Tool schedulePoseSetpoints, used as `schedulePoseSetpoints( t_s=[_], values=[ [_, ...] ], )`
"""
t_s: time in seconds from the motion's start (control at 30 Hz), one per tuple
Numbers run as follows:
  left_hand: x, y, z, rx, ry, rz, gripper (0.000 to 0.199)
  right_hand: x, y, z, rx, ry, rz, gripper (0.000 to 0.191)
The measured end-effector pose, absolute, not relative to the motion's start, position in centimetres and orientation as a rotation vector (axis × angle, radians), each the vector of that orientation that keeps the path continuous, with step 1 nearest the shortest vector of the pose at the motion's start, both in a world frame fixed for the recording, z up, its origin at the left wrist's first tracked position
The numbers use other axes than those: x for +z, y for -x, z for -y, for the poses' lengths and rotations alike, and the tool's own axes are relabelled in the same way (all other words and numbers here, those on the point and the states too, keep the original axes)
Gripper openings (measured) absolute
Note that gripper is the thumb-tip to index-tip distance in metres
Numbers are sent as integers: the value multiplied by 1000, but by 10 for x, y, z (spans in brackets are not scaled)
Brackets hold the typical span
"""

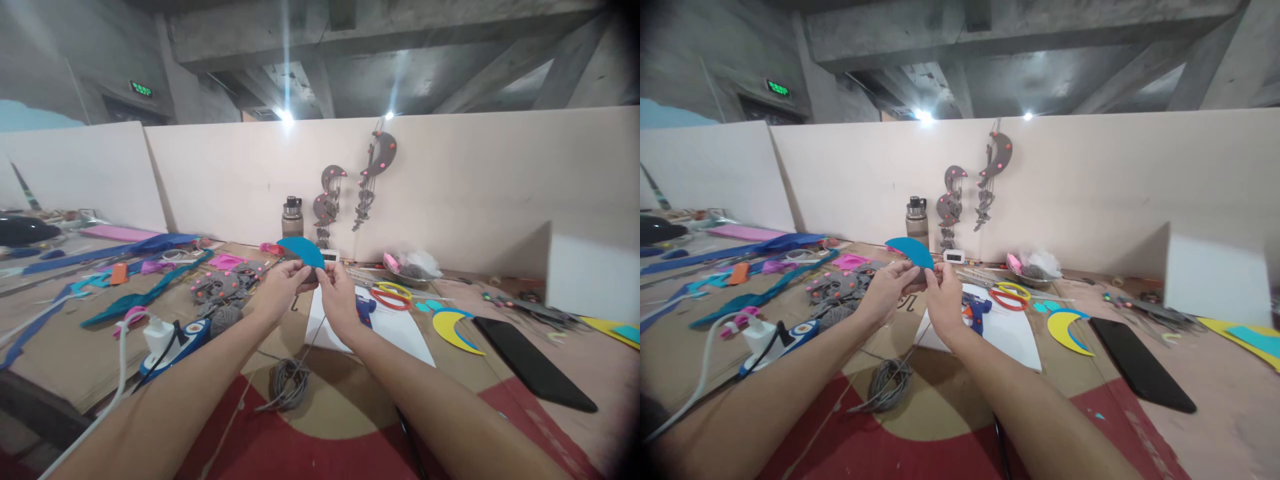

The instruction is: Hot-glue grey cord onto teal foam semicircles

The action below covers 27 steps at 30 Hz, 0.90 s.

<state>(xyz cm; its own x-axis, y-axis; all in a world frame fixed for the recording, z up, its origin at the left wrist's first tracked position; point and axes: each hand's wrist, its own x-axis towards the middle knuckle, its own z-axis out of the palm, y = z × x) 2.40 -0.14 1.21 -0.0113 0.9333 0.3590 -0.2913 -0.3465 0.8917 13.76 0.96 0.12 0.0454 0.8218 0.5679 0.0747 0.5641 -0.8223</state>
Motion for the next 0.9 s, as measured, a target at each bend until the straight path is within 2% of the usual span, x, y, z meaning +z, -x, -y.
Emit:
schedulePoseSetpoints(
  t_s=[0.3, 0.9],
  values=[
    [18, -21, 5, 1618, -1097, -750, 21, -2, -139, -8, 591, 825, 1502, 19],
    [9, -15, -5, 1532, -1150, -703, 18, -5, -138, -20, 1044, 711, 1282, 25]
  ],
)
